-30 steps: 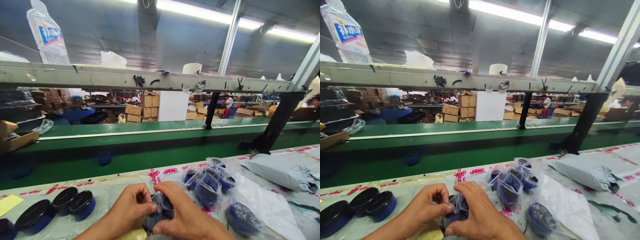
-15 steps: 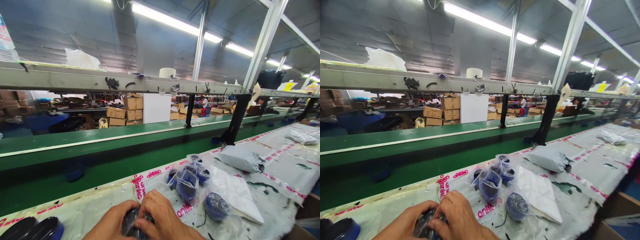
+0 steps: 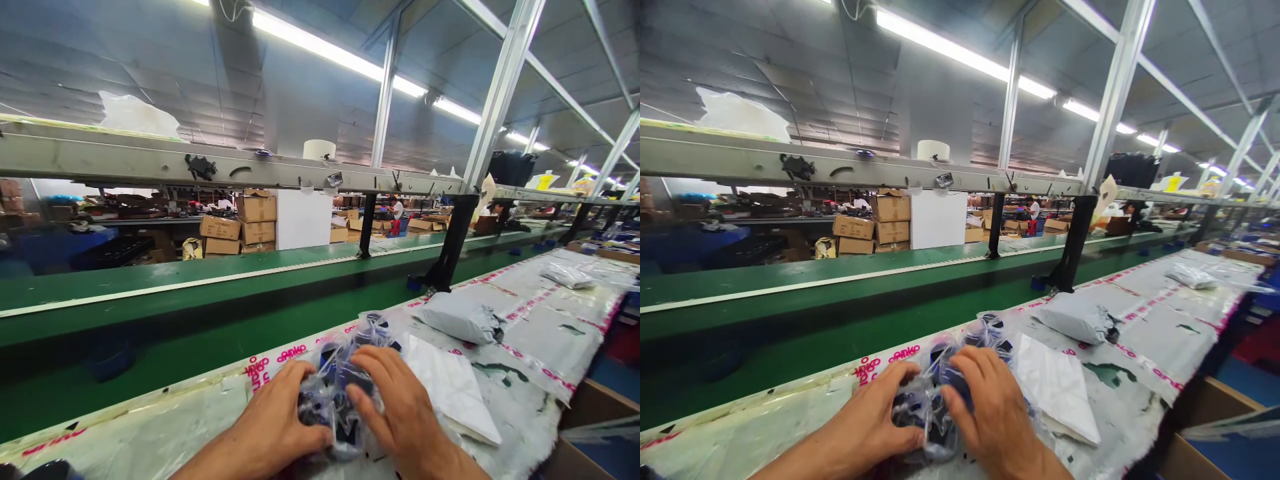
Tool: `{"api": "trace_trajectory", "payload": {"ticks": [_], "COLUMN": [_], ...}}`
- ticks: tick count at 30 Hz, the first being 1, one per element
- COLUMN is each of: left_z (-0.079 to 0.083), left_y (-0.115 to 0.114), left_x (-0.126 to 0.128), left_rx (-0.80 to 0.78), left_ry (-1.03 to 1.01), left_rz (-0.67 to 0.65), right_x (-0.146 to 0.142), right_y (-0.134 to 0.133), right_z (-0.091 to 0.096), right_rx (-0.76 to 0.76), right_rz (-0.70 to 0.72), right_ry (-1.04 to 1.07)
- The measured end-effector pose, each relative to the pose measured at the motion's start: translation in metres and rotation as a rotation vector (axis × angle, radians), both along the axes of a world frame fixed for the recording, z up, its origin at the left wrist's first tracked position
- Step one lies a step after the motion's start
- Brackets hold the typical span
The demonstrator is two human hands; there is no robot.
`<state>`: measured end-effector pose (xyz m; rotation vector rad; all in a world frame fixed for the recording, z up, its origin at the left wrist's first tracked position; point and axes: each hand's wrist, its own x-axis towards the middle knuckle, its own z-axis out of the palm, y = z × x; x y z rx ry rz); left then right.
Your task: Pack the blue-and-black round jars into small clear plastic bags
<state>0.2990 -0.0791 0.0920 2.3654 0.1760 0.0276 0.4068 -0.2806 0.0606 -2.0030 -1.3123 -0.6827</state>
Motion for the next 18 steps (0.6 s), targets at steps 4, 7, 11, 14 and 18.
{"api": "trace_trajectory", "payload": {"ticks": [4, 7, 11, 14, 18], "left_z": [0.001, -0.005, -0.012, -0.009, -0.003], "left_y": [-0.001, -0.001, 0.004, 0.009, 0.012], "left_x": [0.015, 0.037, 0.065, 0.074, 0.072], "left_rx": [-0.048, 0.097, 0.159, 0.103, 0.052], "left_ry": [-0.125, -0.208, -0.168, -0.166, -0.212], "left_rz": [0.075, 0.074, 0.072, 0.066, 0.052], "right_x": [0.012, 0.015, 0.016, 0.016, 0.020], "right_y": [0.003, 0.014, 0.017, 0.013, 0.014], "right_z": [0.007, 0.013, 0.021, 0.025, 0.021], "right_rx": [-0.272, -0.407, -0.354, -0.227, -0.163], "right_rz": [-0.230, -0.272, -0.238, -0.158, 0.019], "right_ry": [0.078, 0.205, 0.330, 0.329, 0.353]}}
